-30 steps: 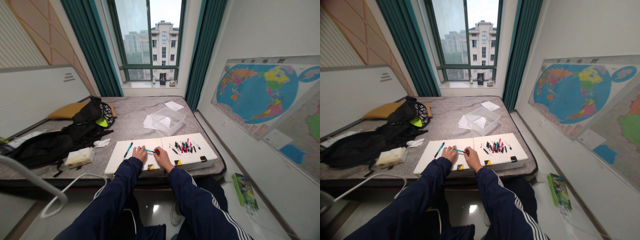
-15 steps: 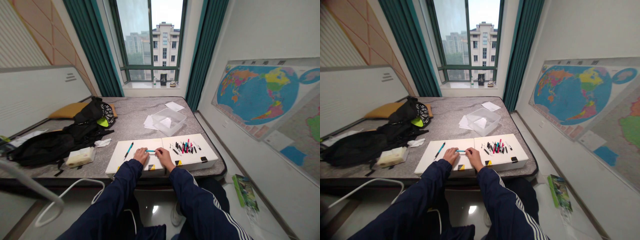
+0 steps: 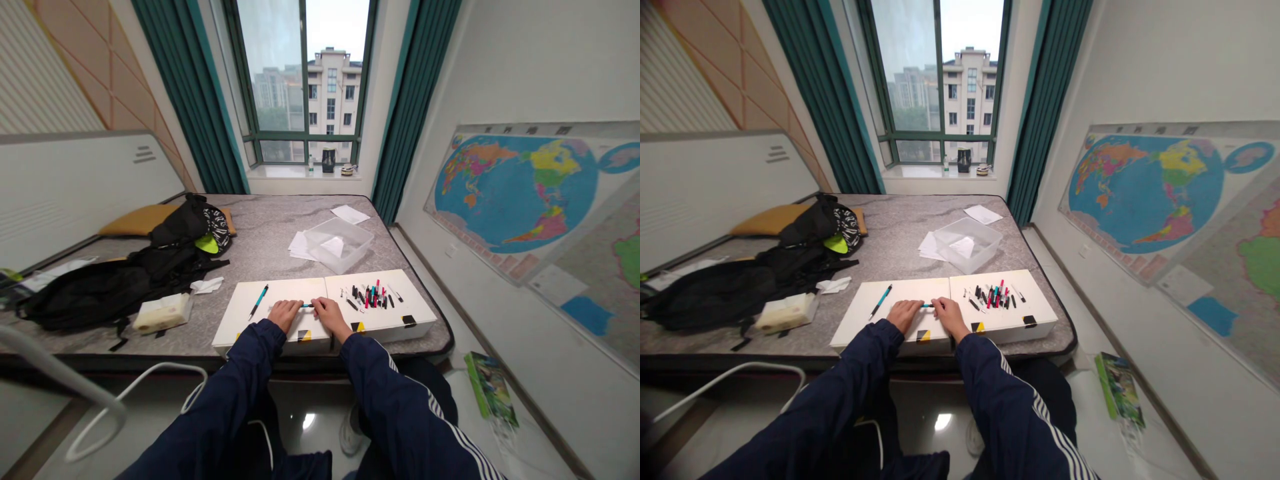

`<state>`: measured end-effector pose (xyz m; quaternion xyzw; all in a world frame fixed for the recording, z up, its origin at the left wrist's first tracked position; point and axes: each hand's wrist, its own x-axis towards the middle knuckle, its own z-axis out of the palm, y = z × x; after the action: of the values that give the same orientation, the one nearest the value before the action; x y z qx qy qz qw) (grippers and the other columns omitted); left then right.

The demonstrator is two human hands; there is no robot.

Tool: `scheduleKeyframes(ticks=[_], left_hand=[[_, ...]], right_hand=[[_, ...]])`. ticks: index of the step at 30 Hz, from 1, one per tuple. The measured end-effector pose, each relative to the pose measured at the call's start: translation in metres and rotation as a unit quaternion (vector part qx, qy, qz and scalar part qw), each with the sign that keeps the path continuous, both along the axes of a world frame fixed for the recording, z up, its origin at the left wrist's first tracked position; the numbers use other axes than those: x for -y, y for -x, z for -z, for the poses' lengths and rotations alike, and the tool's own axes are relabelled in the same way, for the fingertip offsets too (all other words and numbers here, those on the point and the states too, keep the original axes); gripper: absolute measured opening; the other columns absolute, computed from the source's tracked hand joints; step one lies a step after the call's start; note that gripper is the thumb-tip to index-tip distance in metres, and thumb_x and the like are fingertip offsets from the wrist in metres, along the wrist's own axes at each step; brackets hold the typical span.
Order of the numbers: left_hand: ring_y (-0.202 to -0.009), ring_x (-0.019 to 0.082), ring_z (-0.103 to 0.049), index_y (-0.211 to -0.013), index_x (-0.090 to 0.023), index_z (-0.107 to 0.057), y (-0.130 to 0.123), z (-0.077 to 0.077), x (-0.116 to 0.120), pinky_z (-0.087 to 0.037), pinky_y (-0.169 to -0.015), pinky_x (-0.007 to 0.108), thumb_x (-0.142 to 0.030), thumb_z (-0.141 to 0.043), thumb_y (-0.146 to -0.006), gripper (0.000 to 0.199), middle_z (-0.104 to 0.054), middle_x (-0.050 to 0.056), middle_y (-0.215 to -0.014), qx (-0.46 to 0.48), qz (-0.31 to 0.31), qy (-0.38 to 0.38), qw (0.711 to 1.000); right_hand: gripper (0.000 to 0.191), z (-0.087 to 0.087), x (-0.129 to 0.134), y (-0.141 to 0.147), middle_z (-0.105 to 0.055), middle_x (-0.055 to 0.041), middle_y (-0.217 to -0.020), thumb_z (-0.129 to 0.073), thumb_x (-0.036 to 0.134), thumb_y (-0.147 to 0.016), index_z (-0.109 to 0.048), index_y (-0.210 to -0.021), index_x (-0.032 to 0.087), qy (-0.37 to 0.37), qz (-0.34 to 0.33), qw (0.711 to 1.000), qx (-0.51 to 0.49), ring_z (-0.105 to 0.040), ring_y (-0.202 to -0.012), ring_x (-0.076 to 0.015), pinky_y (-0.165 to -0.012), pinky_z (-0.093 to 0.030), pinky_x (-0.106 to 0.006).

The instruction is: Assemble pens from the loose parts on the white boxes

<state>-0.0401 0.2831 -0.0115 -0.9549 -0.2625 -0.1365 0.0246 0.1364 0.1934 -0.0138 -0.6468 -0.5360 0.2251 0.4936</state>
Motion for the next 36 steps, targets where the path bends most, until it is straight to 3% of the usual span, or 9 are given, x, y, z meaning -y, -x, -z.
scheduleKeyframes(ticks=[9, 14, 19, 23, 25, 28, 31, 36], left_hand=[[-0.092, 0.021, -0.054, -0.121, -0.024, -0.058, -0.0024, -0.0089, 0.0058, -0.043, -0.078, 0.033, -0.015, -0.038, -0.091, 0.037, -0.061, 0.009, -0.099, -0.025, -0.045, 0.012, 0.999], [-0.095, 0.022, -0.055, -0.121, -0.024, -0.059, -0.0008, -0.0067, 0.0025, -0.044, -0.078, 0.034, -0.013, -0.041, -0.089, 0.039, -0.062, 0.009, -0.104, -0.009, -0.036, 0.012, 0.999], [-0.102, 0.023, -0.054, -0.118, -0.023, -0.061, 0.0001, -0.004, 0.0009, -0.044, -0.083, 0.035, -0.009, -0.043, -0.086, 0.04, -0.062, 0.011, -0.109, 0.026, -0.027, 0.002, 0.999], [-0.106, 0.024, -0.053, -0.119, -0.022, -0.06, 0.0001, -0.0024, 0.0, -0.044, -0.084, 0.036, -0.011, -0.043, -0.087, 0.038, -0.062, 0.012, -0.111, 0.026, -0.039, -0.002, 0.999], [-0.105, 0.025, -0.053, -0.12, -0.021, -0.06, 0.0001, -0.0018, -0.0006, -0.044, -0.083, 0.036, -0.012, -0.043, -0.088, 0.037, -0.062, 0.012, -0.111, 0.022, -0.053, 0.0, 0.998], [-0.103, 0.024, -0.054, -0.12, -0.021, -0.059, 0.0003, -0.0012, -0.0012, -0.044, -0.082, 0.035, -0.012, -0.042, -0.089, 0.037, -0.062, 0.011, -0.11, 0.016, -0.058, 0.002, 0.998], [-0.102, 0.023, -0.054, -0.12, -0.021, -0.059, 0.0008, -0.001, -0.0016, -0.044, -0.082, 0.034, -0.011, -0.041, -0.089, 0.037, -0.062, 0.01, -0.109, 0.018, -0.053, 0.004, 0.998], [-0.101, 0.023, -0.053, -0.12, -0.021, -0.058, 0.0012, -0.0009, -0.0022, -0.044, -0.08, 0.033, -0.012, -0.041, -0.09, 0.036, -0.062, 0.01, -0.107, 0.018, -0.058, 0.003, 0.998]], right_hand=[[0.023, -0.0021, 0.0029, 0.0026, -0.065, -0.0006, -0.083, -0.065, 0.038, -0.077, -0.059, -0.092, 0.021, -0.04, -0.003, 0.999, -0.023, -0.061, -0.075, -0.0167, -0.07, -0.047, -0.027], [0.018, -0.0008, 0.0024, 0.003, -0.068, -0.0013, -0.075, -0.059, 0.037, -0.083, -0.059, -0.088, 0.019, -0.016, -0.039, 0.996, -0.084, -0.065, -0.07, -0.0165, -0.067, -0.049, -0.027], [0.037, -0.0031, 0.0028, 0.0047, -0.065, -0.0011, -0.06, -0.049, 0.048, -0.09, -0.061, -0.072, 0.018, 0.014, -0.017, 0.998, -0.05, -0.061, -0.059, -0.0139, -0.065, -0.046, -0.025], [0.028, -0.0048, 0.0044, 0.0054, -0.067, -0.0001, -0.072, -0.058, 0.044, -0.085, -0.061, -0.099, 0.019, -0.015, -0.01, 0.998, -0.058, -0.063, -0.067, -0.0146, -0.068, -0.047, -0.025], [0.033, -0.0049, 0.0051, 0.0054, -0.067, 0.0001, -0.08, -0.064, 0.038, -0.079, -0.056, -0.107, 0.021, -0.038, -0.004, 0.997, -0.06, -0.063, -0.072, -0.0149, -0.07, -0.048, -0.026], [0.019, -0.0052, 0.0056, 0.0064, -0.066, 0.0, -0.074, -0.059, 0.036, -0.082, -0.057, -0.092, 0.02, -0.027, -0.007, 0.997, -0.075, -0.062, -0.067, -0.0149, -0.067, -0.048, -0.026], [0.027, -0.0061, 0.0059, 0.0085, -0.063, 0.0007, -0.062, -0.048, 0.043, -0.09, -0.056, -0.079, 0.02, 0.006, -0.02, 0.996, -0.092, -0.059, -0.056, -0.0137, -0.059, -0.047, -0.025], [0.025, -0.0033, 0.0048, 0.0081, -0.066, 0.0006, -0.074, -0.059, 0.042, -0.084, -0.057, -0.098, 0.021, -0.044, -0.003, 0.997, -0.067, -0.062, -0.065, -0.0149, -0.064, -0.048, -0.025]])
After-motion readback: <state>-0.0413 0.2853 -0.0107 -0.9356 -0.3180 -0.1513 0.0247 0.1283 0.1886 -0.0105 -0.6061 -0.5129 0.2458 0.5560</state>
